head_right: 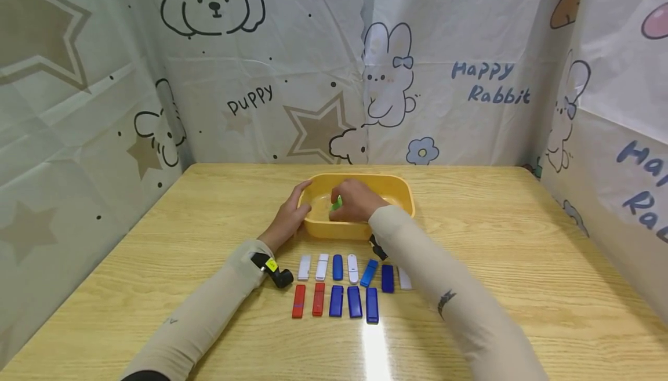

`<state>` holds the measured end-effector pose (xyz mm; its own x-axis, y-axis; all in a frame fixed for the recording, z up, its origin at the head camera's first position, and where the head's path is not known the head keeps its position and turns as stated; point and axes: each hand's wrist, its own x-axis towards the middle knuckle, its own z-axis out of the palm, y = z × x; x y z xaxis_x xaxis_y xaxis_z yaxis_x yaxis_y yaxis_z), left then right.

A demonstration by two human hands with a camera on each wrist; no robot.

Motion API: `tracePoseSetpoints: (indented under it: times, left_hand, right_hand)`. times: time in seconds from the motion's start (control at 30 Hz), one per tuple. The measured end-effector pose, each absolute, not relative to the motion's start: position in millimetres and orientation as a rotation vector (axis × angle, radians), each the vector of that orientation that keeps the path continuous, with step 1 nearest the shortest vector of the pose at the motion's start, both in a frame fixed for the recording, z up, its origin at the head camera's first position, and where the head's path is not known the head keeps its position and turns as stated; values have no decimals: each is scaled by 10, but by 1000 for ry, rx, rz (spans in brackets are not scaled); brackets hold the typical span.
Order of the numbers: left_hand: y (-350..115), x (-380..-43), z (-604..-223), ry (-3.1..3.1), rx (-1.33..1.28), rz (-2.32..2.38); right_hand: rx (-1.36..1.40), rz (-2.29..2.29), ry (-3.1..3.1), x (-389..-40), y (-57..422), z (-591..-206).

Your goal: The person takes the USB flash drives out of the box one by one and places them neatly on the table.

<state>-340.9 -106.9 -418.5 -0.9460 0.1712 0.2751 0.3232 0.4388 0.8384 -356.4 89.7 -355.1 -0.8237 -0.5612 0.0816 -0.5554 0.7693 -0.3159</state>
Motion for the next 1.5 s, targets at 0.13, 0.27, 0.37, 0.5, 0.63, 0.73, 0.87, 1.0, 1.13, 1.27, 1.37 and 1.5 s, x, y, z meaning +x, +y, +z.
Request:
tracePoseSetpoints:
  times: [0.13, 0.27, 0.37, 0.5, 0.63, 0.73, 0.87, 1.0, 1.13, 1.27, 1.37, 1.5]
  left_hand:
    - [-1074, -3407, -4190, -2524, -450, -1527]
    - [-1076, -3407, -4192, -2517, -456, -1532]
    - [-1077, -3407, -4189, -2517, -456, -1536]
    - [-1077, -3408, -4175, -2524, -456, -1536]
    - [-1071, -3406, -4161, -2522, -461, -1531]
    - [-1069, -3409, -4150, -2520, -464, -1532]
    - [-1069, -3412, -4150, -2530, -451, -1547]
    - [-1067, -3407, -4172, -2544, -434, -1555]
    - [-1074, -3399, -4161, -2541, -440, -1556]
    - [-1082, -3391, -4148, -2529, -441, -1554]
    - [-1080, -3393, -4150, -2533, -442, -1558]
    - [-1069, -3402, -4159, -2540, -447, -1563]
  right_hand:
    - [-969, -577, 2953, -3516, 996, -3468]
    - [-1018, -630, 2978, -3427, 1106, -3386]
    - [-999, -675, 2986, -3309, 1183, -3320]
    - [-1009, -721, 3017, -3094, 1278, -3246]
    - [-1183, -771, 3046, -2860, 1395, -3220]
    - [-1347, -789, 3040, -2690, 1486, -3218]
    - [-1468, -777, 3006, -2485, 1584, -3242]
    - [-1493, -755, 2971, -2340, 1671, -3303]
    - [-1425, -629, 2886, -2255, 1737, -3346]
    - [-1287, -448, 2789, -2215, 1774, -3369]
    - [-1237, -363, 2779, -2206, 1792, -3395]
    - [-1212, -329, 2774, -2197, 1801, -3440]
